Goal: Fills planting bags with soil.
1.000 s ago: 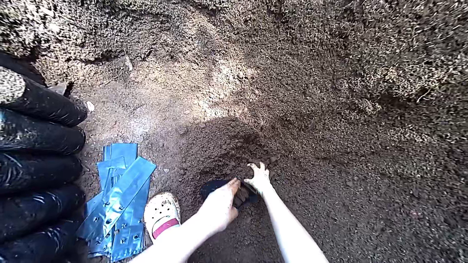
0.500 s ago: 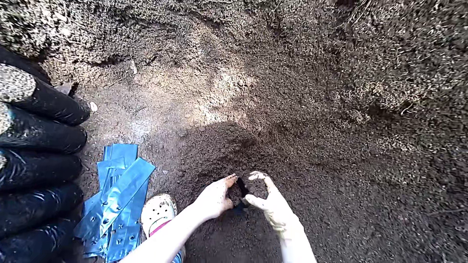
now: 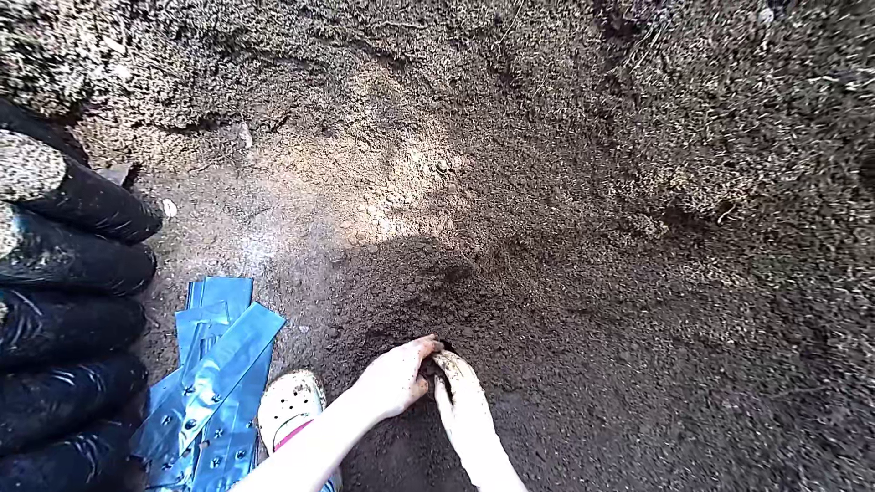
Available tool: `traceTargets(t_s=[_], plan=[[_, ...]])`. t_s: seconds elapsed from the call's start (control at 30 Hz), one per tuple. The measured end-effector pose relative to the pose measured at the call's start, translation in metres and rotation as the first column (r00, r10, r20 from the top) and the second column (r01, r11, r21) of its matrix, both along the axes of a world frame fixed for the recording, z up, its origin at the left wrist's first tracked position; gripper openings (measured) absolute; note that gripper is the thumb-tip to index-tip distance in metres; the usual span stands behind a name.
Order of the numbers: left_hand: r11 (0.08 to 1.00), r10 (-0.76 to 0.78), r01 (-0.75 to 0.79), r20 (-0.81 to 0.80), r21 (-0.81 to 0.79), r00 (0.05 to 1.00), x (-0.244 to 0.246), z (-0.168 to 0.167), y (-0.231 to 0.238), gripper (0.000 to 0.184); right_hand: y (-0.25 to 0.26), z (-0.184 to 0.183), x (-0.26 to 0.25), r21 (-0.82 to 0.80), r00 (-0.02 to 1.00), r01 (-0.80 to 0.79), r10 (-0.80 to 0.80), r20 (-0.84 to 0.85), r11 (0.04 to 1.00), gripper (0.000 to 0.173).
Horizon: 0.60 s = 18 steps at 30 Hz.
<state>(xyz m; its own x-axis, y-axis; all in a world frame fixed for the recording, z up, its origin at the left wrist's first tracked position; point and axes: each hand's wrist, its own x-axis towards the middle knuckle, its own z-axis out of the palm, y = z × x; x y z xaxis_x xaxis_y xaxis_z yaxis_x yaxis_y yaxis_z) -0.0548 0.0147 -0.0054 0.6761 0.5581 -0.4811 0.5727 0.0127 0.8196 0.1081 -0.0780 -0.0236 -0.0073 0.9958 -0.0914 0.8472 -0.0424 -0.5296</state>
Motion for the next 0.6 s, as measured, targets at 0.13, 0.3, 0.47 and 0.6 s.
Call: traceTargets(t_s=[0.13, 0.3, 0.47, 0.6], plan=[[0.978, 0.08, -0.021, -0.284, 0.205, 0.956, 0.011, 0.024, 0.015, 0.048, -0.013, 0.004, 0.002, -0.048, 0.993, -0.111, 0.113, 0.039, 0.993, 0.045], [0.931, -0.162, 0.28, -0.423, 0.234, 0.892, 0.057, 0.005, 0.021, 0.038, -0.021, 0.022, -0.001, -0.221, 0.985, -0.128, 0.151, 0.089, 0.967, 0.067], [0.905, -0.298, 0.345, -0.208, 0.25, 0.932, 0.051, 0.003, -0.027, 0.038, -0.064, 0.026, -0.008, -0.365, 0.987, -0.089, 0.131, 0.093, 0.927, 0.101], [0.838, -0.458, 0.468, -0.105, 0.282, 0.883, 0.044, -0.006, -0.063, 0.036, -0.082, 0.01, -0.024, -0.562, 0.974, -0.055, 0.169, 0.153, 0.825, 0.091]])
